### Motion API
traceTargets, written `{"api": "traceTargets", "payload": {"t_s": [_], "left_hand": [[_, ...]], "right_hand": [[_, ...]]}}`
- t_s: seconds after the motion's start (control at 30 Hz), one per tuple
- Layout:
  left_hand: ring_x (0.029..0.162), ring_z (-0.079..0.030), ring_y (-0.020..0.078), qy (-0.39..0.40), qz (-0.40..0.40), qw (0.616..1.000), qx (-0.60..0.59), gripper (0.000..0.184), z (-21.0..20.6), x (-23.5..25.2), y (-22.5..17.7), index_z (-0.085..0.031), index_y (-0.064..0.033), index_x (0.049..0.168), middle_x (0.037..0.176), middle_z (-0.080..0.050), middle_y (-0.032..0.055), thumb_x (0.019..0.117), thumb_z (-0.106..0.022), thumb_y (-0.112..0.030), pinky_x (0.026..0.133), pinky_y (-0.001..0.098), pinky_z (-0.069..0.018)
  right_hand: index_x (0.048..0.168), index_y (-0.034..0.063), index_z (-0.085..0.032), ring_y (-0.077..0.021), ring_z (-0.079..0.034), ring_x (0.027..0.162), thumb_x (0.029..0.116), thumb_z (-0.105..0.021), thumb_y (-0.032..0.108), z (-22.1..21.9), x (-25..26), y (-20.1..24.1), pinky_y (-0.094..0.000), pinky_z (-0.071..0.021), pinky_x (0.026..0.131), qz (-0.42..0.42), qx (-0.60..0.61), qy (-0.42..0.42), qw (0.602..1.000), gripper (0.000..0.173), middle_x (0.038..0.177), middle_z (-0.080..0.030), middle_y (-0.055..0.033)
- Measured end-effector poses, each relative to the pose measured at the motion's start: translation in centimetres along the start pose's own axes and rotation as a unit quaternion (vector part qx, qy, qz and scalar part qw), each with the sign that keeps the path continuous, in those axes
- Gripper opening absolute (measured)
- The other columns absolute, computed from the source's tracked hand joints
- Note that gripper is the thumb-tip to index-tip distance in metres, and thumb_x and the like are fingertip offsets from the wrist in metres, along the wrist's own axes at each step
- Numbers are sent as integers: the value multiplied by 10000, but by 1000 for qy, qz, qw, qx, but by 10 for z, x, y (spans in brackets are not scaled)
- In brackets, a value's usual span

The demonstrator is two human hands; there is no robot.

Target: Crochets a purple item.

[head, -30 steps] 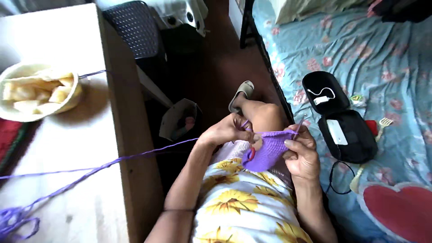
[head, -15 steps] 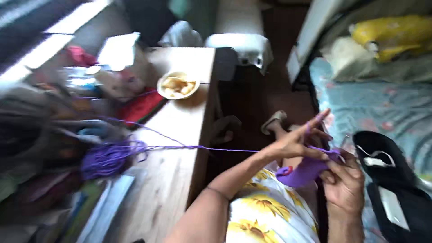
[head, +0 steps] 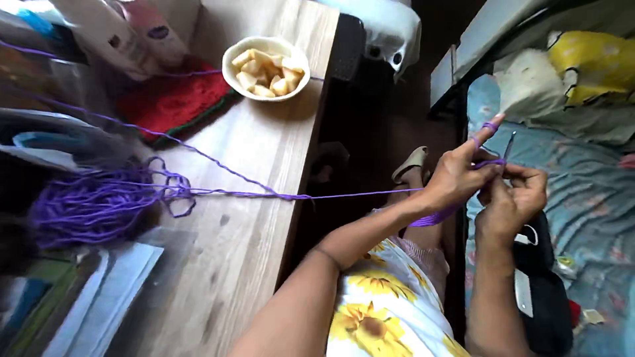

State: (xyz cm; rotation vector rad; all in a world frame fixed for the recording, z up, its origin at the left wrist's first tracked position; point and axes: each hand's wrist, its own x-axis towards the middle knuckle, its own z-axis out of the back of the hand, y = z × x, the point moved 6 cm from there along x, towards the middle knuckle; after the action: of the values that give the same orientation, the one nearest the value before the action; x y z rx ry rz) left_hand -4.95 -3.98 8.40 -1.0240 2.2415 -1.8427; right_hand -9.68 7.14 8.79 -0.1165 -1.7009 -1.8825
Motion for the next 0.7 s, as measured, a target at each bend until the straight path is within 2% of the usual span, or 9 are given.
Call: {"api": "traceTargets", "payload": {"t_s": [0.1,0.2,0.27,0.37,0.43,0.53,0.63,0.67,0.7], "left_hand": [[853,-712,215,-41,-28,999,-18,690,24,18,-8,-391,-8,1554,1008,-727,189,923,-661,58,841,386,-587],[816,-701,218,-82,-30,996,-15,741,53,37,-13,-348,-25,1578,957,-720,181,917,-674,49,811,396,-587],[751,-681,206,-115,-2,993,-14,827,77,51,-11,-280,-72,1614,877,-708,158,904,-687,47,760,398,-586],[663,-636,178,-178,35,983,-20,918,114,66,3,-203,-120,1641,787,-679,127,882,-693,44,700,381,-570],[639,-616,167,-221,35,973,-50,935,136,69,10,-203,-107,1637,753,-660,126,863,-697,69,689,365,-562],[627,-594,143,-257,30,961,-103,957,157,67,19,-187,-78,1633,738,-647,129,839,-688,108,689,333,-550],[617,-576,124,-292,35,952,-87,944,168,64,27,-188,-66,1631,752,-642,124,843,-679,99,668,310,-539],[666,-593,143,-305,40,949,-67,883,171,62,32,-213,-62,1626,831,-657,147,875,-657,79,698,324,-546],[785,-632,184,-310,50,949,-42,784,172,61,37,-231,-69,1624,1003,-679,194,943,-607,36,777,352,-554]], "right_hand": [[1107,38,-557,-6,-550,584,915,-602,-44,-27,23,10,-179,-496,523,29,2,29,999,213,969,-630,29],[1090,43,-544,3,-545,581,900,-609,-59,-66,37,20,-166,-507,525,56,22,51,997,225,985,-615,30],[1137,8,-559,-4,-565,632,915,-618,-39,-91,47,20,-175,-521,566,64,3,85,994,234,1003,-598,8],[1233,-18,-600,-27,-606,784,967,-620,30,-125,58,16,-187,-532,693,64,-101,163,979,271,1042,-624,-57],[1279,1,-634,-111,-633,900,984,-615,63,-144,64,13,-258,-528,791,85,-192,201,957,302,1097,-662,-122],[1326,51,-654,-324,-618,1105,1018,-579,150,-166,64,23,-484,-489,940,137,-301,211,920,331,1201,-658,-198],[1332,74,-659,-369,-592,1171,1021,-558,143,-189,54,47,-505,-473,982,209,-318,200,903,335,1226,-645,-205],[1329,66,-661,-357,-599,1160,1010,-571,128,-200,49,56,-480,-487,969,232,-296,211,902,337,1218,-644,-204],[1322,53,-660,-338,-609,1132,1003,-583,115,-212,43,63,-451,-499,940,254,-268,232,900,334,1201,-646,-201]]}}
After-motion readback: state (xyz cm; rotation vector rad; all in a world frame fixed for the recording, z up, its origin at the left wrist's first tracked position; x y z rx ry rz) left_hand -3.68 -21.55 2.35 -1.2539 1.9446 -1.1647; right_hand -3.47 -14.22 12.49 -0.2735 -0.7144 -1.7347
